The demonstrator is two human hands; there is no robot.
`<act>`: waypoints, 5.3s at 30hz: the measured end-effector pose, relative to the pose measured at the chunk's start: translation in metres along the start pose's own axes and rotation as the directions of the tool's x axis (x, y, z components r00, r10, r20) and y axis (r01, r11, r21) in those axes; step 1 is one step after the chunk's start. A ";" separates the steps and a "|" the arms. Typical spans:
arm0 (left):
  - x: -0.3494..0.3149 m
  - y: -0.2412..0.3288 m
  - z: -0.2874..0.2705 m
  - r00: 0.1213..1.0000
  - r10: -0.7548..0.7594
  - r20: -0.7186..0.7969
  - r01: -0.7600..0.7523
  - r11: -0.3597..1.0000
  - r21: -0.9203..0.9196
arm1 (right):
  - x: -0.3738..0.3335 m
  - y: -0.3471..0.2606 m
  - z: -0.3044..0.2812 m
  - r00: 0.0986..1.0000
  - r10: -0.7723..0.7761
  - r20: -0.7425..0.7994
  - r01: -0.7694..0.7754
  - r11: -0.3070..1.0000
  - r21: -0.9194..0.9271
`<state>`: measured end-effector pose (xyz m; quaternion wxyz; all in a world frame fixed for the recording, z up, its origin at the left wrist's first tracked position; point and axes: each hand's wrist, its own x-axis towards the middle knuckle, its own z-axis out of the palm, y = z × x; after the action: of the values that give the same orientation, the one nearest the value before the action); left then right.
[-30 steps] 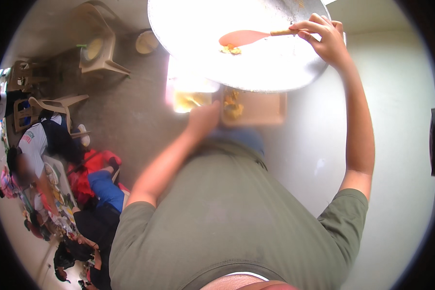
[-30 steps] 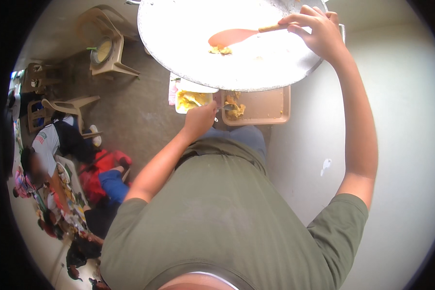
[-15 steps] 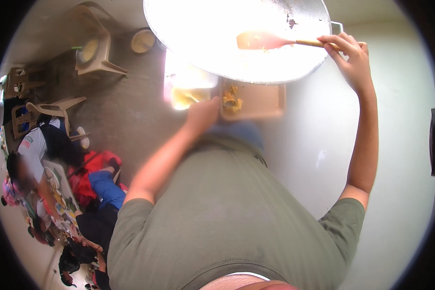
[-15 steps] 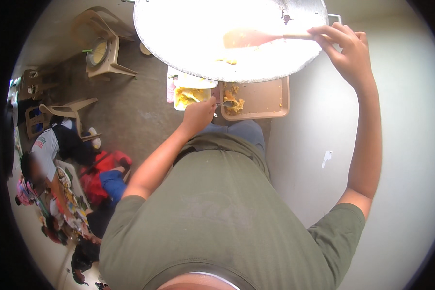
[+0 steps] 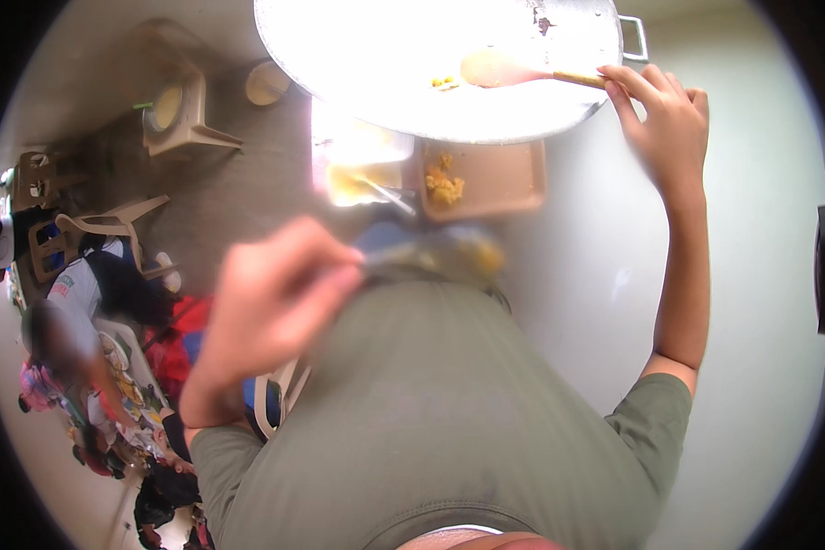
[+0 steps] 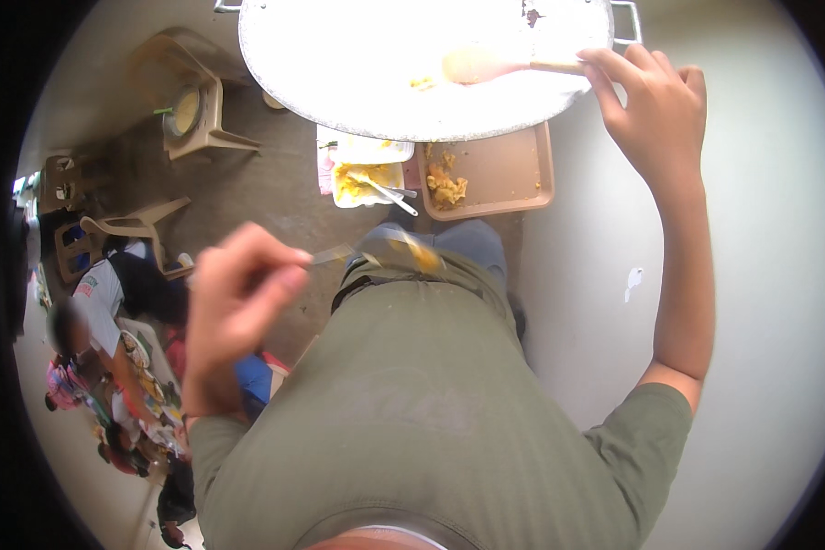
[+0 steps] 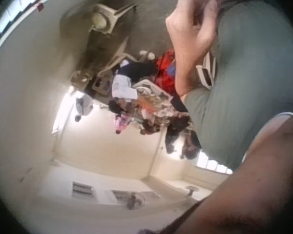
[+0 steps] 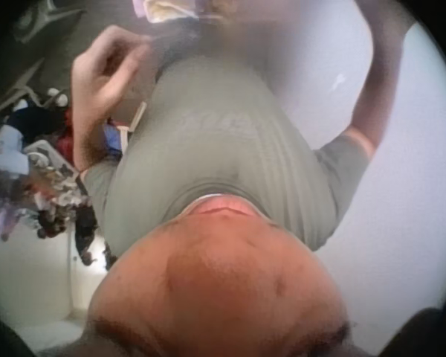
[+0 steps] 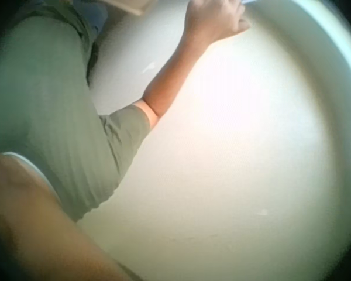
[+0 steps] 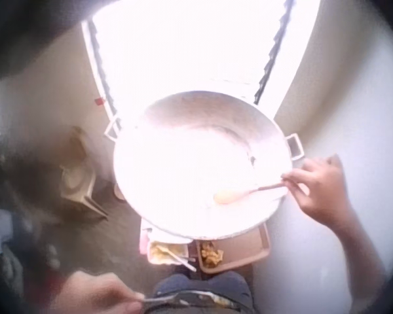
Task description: The person cooks a yellow egg mixture in a large wok, using a wooden spatula to fold and scramble the contents. They then transfer the cooked egg into a plastic container and pour a fresh batch of liquid egg mixture into the wok to repeat the process.
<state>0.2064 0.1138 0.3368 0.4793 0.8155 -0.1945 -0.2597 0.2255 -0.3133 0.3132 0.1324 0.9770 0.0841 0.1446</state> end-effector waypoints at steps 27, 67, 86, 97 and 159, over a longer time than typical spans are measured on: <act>0.177 0.018 0.012 0.977 0.109 0.181 -0.211 0.495 0.843 | -0.026 -0.079 -0.057 0.992 0.055 -0.112 -0.082 0.964 -0.253; -0.005 0.123 0.289 0.999 -0.002 -0.052 0.040 0.666 0.744 | -0.345 0.048 -0.109 0.915 0.365 0.174 -0.401 0.875 0.273; 0.056 -0.134 0.440 0.940 -0.190 -0.285 0.318 0.792 0.521 | -0.325 -0.031 0.120 0.870 0.198 0.452 -0.328 0.916 0.230; 0.061 -0.199 0.460 0.925 -0.141 -0.354 0.216 0.959 0.181 | -0.393 0.038 0.208 0.744 0.355 0.565 -0.622 0.676 0.394; 0.051 -0.214 0.578 0.653 -0.412 -0.636 0.374 0.905 -0.202 | -0.197 0.304 0.319 0.725 0.548 0.416 -0.402 -0.152 0.903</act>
<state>-0.0909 -0.2092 -0.0987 0.4704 0.8628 0.1771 -0.0542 0.1755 -0.7169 0.0538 -0.6212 0.7446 -0.2000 0.1400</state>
